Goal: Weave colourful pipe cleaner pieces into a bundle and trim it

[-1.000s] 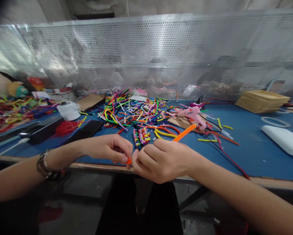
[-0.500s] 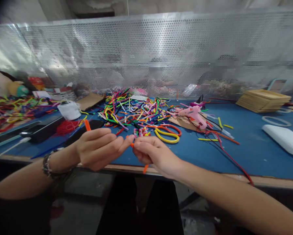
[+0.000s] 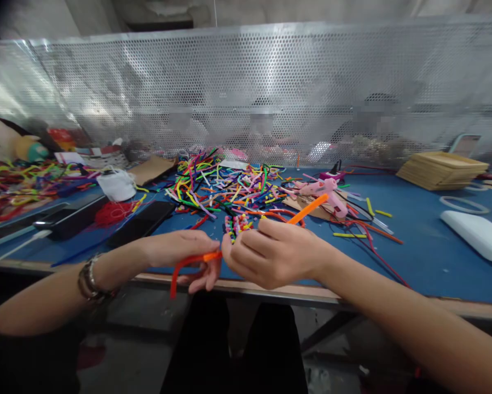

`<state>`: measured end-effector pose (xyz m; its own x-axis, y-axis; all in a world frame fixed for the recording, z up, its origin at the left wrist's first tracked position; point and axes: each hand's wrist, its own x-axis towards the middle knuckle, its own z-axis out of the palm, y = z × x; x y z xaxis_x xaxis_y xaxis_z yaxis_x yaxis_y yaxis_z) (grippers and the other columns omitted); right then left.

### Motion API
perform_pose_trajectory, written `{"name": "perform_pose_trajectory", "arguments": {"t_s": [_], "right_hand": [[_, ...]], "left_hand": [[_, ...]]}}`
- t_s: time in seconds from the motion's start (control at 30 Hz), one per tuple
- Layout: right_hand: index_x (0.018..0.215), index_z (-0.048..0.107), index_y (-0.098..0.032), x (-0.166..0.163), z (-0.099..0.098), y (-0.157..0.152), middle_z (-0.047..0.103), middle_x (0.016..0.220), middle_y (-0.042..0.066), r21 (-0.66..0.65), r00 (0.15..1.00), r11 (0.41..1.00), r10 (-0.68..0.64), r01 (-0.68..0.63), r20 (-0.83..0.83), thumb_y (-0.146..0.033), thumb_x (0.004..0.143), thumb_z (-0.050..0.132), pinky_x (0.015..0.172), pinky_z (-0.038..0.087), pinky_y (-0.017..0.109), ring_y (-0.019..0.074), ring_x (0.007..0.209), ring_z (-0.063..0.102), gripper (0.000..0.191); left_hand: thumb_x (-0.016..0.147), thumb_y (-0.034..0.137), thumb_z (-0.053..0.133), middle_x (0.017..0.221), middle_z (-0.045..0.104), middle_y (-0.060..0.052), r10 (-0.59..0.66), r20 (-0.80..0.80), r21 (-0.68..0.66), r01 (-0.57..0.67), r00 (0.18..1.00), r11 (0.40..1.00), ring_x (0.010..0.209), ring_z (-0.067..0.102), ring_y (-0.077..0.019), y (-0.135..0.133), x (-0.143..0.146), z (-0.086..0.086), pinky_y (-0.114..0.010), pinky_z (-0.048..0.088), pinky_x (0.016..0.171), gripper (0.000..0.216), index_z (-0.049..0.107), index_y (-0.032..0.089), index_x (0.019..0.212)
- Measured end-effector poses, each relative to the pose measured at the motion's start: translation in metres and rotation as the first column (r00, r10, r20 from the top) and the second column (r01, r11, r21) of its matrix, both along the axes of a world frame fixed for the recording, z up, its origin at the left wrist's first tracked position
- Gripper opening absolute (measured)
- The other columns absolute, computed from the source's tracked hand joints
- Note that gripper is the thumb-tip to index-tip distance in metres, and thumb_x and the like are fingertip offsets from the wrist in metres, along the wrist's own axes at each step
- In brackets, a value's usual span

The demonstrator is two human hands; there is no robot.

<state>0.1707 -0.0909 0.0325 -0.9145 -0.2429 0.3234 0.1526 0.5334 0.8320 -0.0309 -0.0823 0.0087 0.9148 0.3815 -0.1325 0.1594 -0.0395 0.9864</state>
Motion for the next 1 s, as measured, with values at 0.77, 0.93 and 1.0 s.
{"name": "perform_pose_trajectory", "arguments": {"t_s": [0.77,0.93,1.0], "right_hand": [[0.052,0.023,-0.021,-0.019,-0.026,-0.016,0.020,0.040,-0.010,-0.794,0.929,-0.481,-0.186,-0.370,-0.320,-0.025,0.086,0.023,0.031,0.022,0.017,0.0047,0.031,0.018,0.035],[0.068,0.049,-0.016,-0.010,-0.010,-0.009,0.049,0.052,-0.003,-0.851,0.923,0.508,-0.250,-0.132,-0.292,-0.021,0.087,0.034,0.041,0.030,0.019,0.0070,0.044,0.042,0.024],[0.079,0.053,-0.014,-0.006,-0.003,-0.008,0.057,0.058,0.000,-0.501,0.965,0.865,-0.148,0.020,-0.217,-0.015,0.088,0.033,0.046,0.032,0.022,0.0093,0.050,0.048,0.022]], "left_hand": [[0.083,0.010,0.036,0.057,0.061,-0.001,-0.014,0.107,0.774,-0.092,0.994,-0.627,0.048,0.050,-0.0101,-0.018,-0.002,0.027,-0.023,0.036,0.048,0.026,0.059,0.013,0.072],[0.085,0.019,0.038,0.049,0.048,0.004,0.181,0.007,0.879,-0.092,0.984,0.467,0.044,0.045,-0.0058,-0.010,0.002,0.027,-0.017,0.035,0.044,0.025,0.050,0.013,0.063],[0.084,0.022,0.037,0.047,0.041,0.007,0.110,-0.040,0.486,-0.077,0.993,0.871,0.040,0.039,-0.0037,-0.006,0.003,0.023,-0.014,0.032,0.039,0.025,0.046,0.014,0.063]]}}
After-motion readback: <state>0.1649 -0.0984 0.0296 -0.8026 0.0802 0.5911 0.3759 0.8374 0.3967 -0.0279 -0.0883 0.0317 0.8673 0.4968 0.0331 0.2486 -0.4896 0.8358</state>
